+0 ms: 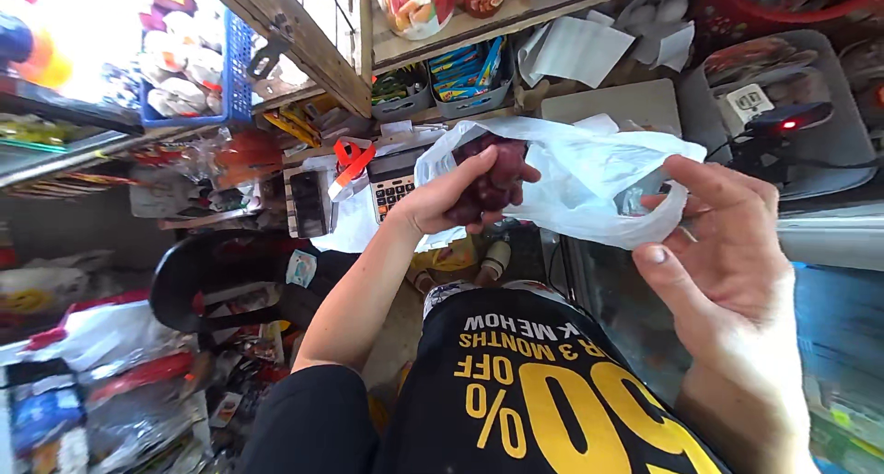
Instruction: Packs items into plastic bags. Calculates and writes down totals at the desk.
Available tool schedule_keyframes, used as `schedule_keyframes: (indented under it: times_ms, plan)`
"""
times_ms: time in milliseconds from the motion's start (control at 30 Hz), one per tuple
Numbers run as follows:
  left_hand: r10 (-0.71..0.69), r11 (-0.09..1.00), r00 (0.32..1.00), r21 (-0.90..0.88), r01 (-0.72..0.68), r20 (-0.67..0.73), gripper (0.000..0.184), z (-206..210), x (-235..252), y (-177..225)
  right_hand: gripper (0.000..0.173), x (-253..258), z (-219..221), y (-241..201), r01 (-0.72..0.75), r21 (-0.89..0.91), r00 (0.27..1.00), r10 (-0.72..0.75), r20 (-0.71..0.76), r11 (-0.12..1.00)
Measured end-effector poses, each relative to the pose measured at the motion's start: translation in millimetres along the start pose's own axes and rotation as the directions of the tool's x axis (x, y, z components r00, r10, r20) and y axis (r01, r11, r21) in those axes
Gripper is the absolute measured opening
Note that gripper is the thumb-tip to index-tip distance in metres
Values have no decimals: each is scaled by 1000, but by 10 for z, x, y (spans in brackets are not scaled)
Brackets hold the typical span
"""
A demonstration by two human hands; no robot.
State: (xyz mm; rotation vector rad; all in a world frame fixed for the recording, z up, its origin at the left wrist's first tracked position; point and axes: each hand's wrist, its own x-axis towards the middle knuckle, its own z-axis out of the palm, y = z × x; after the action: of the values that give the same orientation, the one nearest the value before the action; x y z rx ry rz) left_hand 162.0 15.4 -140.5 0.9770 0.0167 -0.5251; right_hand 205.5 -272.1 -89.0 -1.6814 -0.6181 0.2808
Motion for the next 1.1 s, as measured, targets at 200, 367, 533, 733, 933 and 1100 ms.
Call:
schedule_keyframes:
  times_ms: [200,367,533,733,933,1100]
  plan:
    - [162,987,982,37,-159,-100,62,70,-571,-19,78,94,112,-14,42,-15,999,-42,11,999]
    - [285,899,738,437,15,-612,29,-68,-1252,309,76,166,122,7,92,124,995,-96,28,988]
    - [593,625,275,648,436,-757,47,-843,-1464,702,62,157,246,-80,38,170,999,-32,-37,985]
    - [706,350,348,731,586,-617,46,-1569,-931,1601,51,152,543,-273,-10,196,985,43,-166,980]
    - [506,112,742,886,450,-440,38,-2272,-389,2124,50,100,813,-366,-87,165,953,130,-273,983]
    - [465,31,826,938,344,-318,37,-2662,-279,2070,52,28,941,-428,-108,131,931,146,-334,986]
